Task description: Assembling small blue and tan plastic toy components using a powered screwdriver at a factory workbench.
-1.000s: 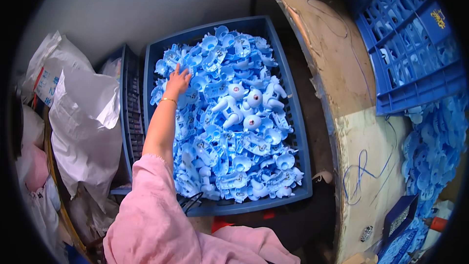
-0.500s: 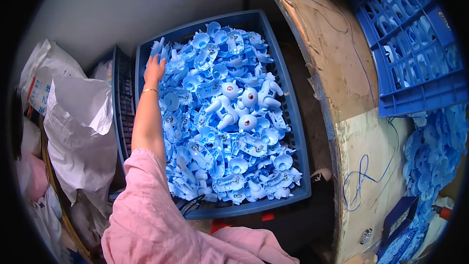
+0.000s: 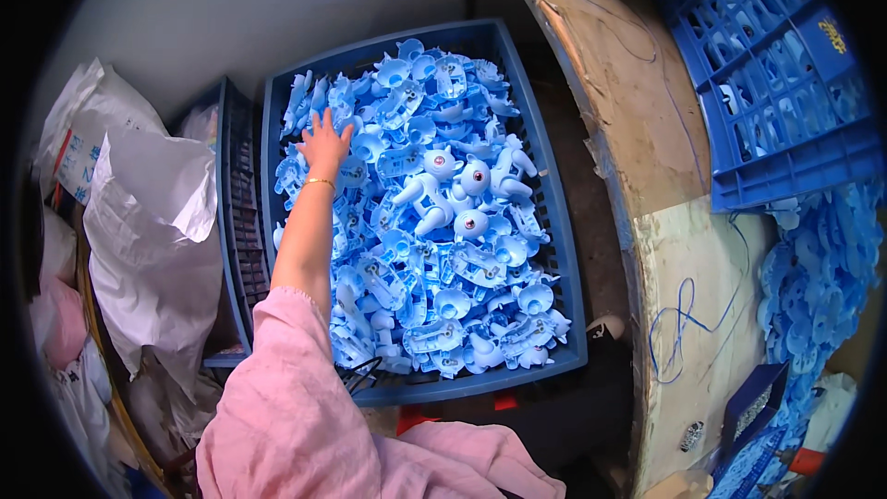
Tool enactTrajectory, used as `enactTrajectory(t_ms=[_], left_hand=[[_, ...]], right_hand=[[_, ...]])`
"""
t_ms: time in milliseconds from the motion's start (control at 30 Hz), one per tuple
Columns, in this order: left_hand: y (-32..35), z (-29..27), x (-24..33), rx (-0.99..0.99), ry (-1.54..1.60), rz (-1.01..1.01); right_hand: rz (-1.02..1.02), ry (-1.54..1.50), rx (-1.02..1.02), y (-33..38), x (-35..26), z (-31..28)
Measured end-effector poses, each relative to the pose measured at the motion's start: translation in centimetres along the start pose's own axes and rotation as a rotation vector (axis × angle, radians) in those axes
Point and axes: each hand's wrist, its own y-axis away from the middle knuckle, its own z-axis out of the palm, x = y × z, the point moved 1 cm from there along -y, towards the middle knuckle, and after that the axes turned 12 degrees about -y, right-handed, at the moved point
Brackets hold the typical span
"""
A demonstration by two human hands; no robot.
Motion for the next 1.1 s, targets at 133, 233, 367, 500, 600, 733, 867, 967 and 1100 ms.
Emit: enactTrajectory(t_ms=[133,233,367,500,600,733,867,967,1100], left_hand=[[-4.0,6.0,-0.1,0.214,0.415,0.328],[-1.9,3.4,2.8,0.23,0.052,0.531],[-1.4,-0.1,4.0,0.63,0.327,0.388],[-0.2,-0.6,6.0,0.363,0.436,0.326],[4.7,0.2,7.2,0.111,-0.117,0.517],[4.9,0.4,8.7,0.193,-0.082,0.471],[4.3,5.8,10.1,0.5,0.486,0.711],[13.7,3.0,13.8,0.042,-0.042,0.77],[18.7,3.2,14.1,0.507,0.479,0.78]], right_hand=[[0.005,-0.188,0.021,-0.7,0.0,1.3],[-0.031,-0.226,0.02,0.5,-1.1,1.2],[-0.033,-0.233,-0.005,0.0,-0.2,0.8],[-0.03,-0.226,0.036,0.3,0.5,1.1],[-0.047,-0.131,0.046,0.9,-1.1,1.5],[-0.033,-0.125,0.021,0.4,0.9,0.4],[-0.011,-0.136,0.004,-2.8,3.2,1.8],[-0.005,-0.047,0.124,-3.2,7.2,2.2],[-0.048,-0.47,0.02,-6.6,13.6,-0.1]])
